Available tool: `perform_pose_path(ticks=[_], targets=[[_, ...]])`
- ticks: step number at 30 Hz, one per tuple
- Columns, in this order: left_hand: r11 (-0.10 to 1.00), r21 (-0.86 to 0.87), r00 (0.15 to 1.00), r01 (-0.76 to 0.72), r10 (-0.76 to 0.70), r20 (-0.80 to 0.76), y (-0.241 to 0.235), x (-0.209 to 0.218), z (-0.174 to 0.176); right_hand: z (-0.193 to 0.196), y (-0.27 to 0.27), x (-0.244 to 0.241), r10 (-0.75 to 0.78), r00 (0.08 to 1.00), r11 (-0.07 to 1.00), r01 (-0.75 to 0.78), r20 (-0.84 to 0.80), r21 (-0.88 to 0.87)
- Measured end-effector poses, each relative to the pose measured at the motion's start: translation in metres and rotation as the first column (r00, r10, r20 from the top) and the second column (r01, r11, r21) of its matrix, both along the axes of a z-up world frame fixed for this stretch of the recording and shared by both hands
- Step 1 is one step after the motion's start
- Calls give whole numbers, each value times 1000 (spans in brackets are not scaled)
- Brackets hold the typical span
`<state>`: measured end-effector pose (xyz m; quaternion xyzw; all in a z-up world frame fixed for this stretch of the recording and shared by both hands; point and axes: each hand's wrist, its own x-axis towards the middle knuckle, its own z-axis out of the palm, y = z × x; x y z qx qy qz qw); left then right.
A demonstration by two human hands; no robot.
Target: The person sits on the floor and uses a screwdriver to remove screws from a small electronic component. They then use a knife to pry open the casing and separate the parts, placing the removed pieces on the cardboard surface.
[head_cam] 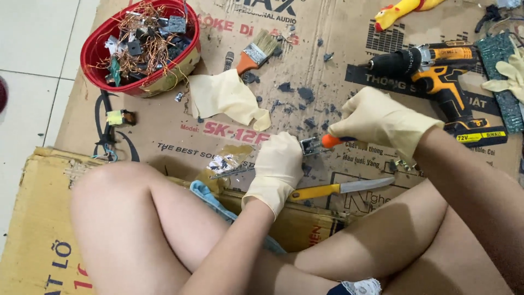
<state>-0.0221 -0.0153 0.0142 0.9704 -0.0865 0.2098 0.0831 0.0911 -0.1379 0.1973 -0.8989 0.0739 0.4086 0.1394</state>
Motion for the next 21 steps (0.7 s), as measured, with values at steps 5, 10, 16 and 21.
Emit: perform_pose_path(ticks=[5,10,16,21], targets=[[999,27,999,-32,32,5,-3,-3,5,7,9,-5,-1,998,999,-1,-56,-38],[999,36,999,-38,37,17,-12,-5,-10,4,15,-21,-18,998,996,13,-54,-91],[997,30,997,-73,73,29,-16,-3,-19,10,36,-32,128,991,973,-116,50,-200],[996,89,999,-22,18,44,-11,1,-27,-8,32,-42,200,968,947,-150,154,-286]])
